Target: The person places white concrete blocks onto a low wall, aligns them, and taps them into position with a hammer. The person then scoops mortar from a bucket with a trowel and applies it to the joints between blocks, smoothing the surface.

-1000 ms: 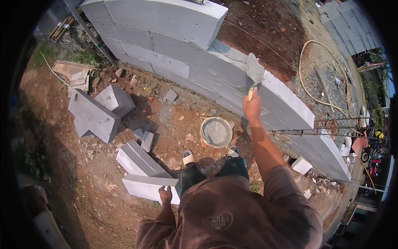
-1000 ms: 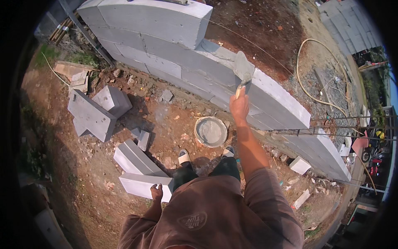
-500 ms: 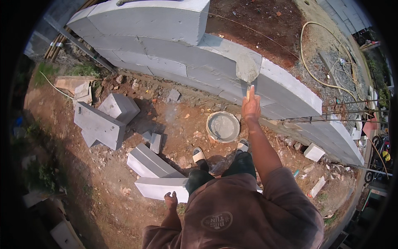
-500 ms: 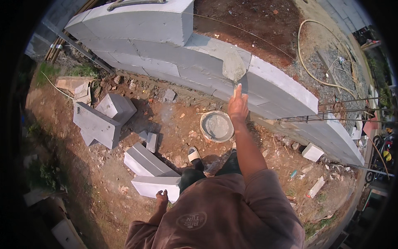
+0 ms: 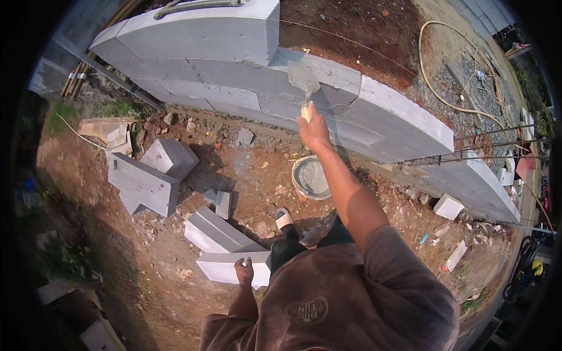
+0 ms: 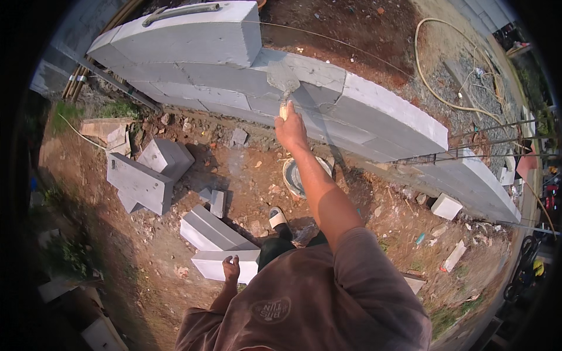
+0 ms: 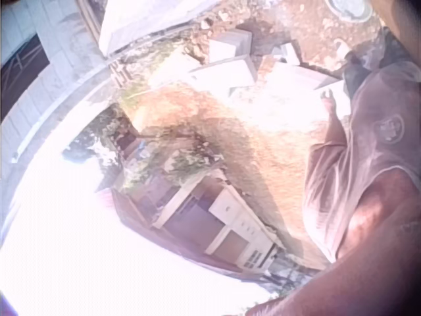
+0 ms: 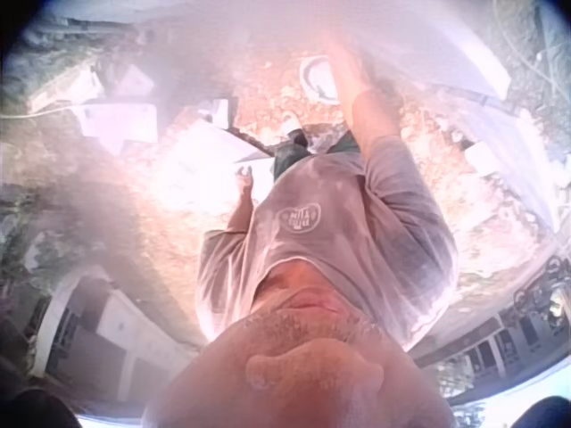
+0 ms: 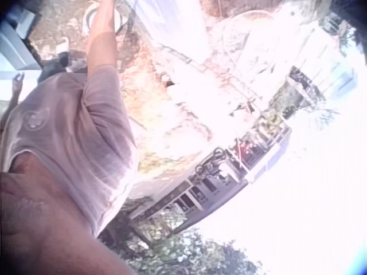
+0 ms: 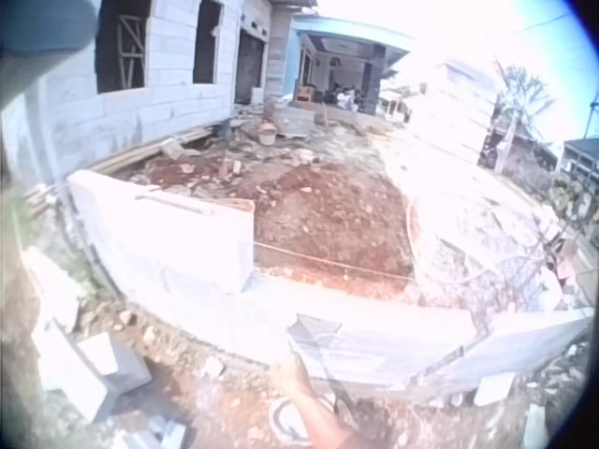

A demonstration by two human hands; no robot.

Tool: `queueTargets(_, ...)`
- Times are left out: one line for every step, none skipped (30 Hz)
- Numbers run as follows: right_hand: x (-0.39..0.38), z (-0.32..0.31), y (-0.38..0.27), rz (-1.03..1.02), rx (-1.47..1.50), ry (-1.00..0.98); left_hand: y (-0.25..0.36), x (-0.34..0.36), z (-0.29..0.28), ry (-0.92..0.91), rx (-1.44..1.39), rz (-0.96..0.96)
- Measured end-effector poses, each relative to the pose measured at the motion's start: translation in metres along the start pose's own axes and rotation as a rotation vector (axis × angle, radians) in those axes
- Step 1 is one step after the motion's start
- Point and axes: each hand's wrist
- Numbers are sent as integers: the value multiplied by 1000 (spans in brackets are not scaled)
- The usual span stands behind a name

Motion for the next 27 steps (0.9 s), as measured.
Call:
queueTargets(-3, -5, -13, -54, -64, -28, -4, -4, -1, 6, -19, -19)
queueTargets(-5, -17, -21, 6, -145, -66, -12, -8, -2, 28, 26, -6)
queueTargets(1, -23, -10, 13, -204, -26, -14, -9, -4, 28, 32, -2)
queueTargets(10, -30, 6, 15, -262, 10, -21, -12, -4, 32, 35, -2)
queueTargets(18, -40, 22, 15, -322, 45, -24, -13, -3, 36, 37, -3)
queueTargets(20, -52, 37, 21, -354, 64, -26, -19, -3, 55, 39, -53)
queueTargets(22, -65, 51, 25, -385, 84, -29, -21, -1, 55, 39, -56)
queueTargets(20, -79, 64, 43, -393, 105, -31, -25, -1, 53, 40, -59)
queueTargets(15, -90, 77, 63, -404, 126, -35, -28, 1, 48, 41, -62)
queueTargets(11, -97, 89, 48, -395, 145, -38, -30, 1, 37, 57, -40)
queueTargets(6, -100, 102, 33, -386, 165, -40, -30, 2, 17, 65, -46)
queueTargets(2, -101, 112, 22, -379, 189, -40, -28, 3, -7, 73, -46)
queueTargets(-1, -97, 121, -6, -326, 213, -37, -25, 5, -28, 83, -41)
queueTargets(-4, -90, 129, -35, -273, 237, -34, -22, 7, -20, 83, -13)
queueTargets(-4, -84, 132, -67, -214, 258, -29, -17, 9, -5, 83, 14)
queueTargets(-6, -77, 123, -54, -230, 237, -23, -13, 7, 12, 92, 38)
queueTargets(-7, -70, 113, -40, -246, 216, -16, -8, 7, -1, 52, 16)
queueTargets(-11, -66, 104, -27, -261, 193, -9, -3, 6, -12, 13, -8)
queueTargets(-15, -66, 103, 6, -278, 196, -4, 0, 2, -23, -27, -32)
queueTargets(-21, -65, 102, 38, -294, 199, -6, 3, 0, -15, 23, 13)
queueTargets(-28, -64, 102, 67, -310, 202, -5, 3, -5, -4, 36, 2)
queueTargets(-35, -65, 115, -2, -306, 263, -2, 1, -6, 6, 40, -11)
queueTargets(-41, -67, 128, -18, -260, 304, -1, -2, -6, 17, 43, -25)
queueTargets(-47, -70, 141, -33, -219, 347, 4, -8, -9, 25, 2, -46)
queueTargets(-47, -70, 149, -54, -176, 388, -1, -10, -8, 28, 30, -19)
queueTargets(-46, -67, 154, -66, -131, 393, -10, -13, -9, 32, 57, 7)
queueTargets(-43, -60, 154, -95, -74, 390, -18, -17, -9, 34, 88, 32)
Point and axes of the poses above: each hand's wrist, its own x-axis towards the middle knuckle, its own z-axis out of the palm, y = z × x, and after that the axes turned 8 degrees about y, right-handed
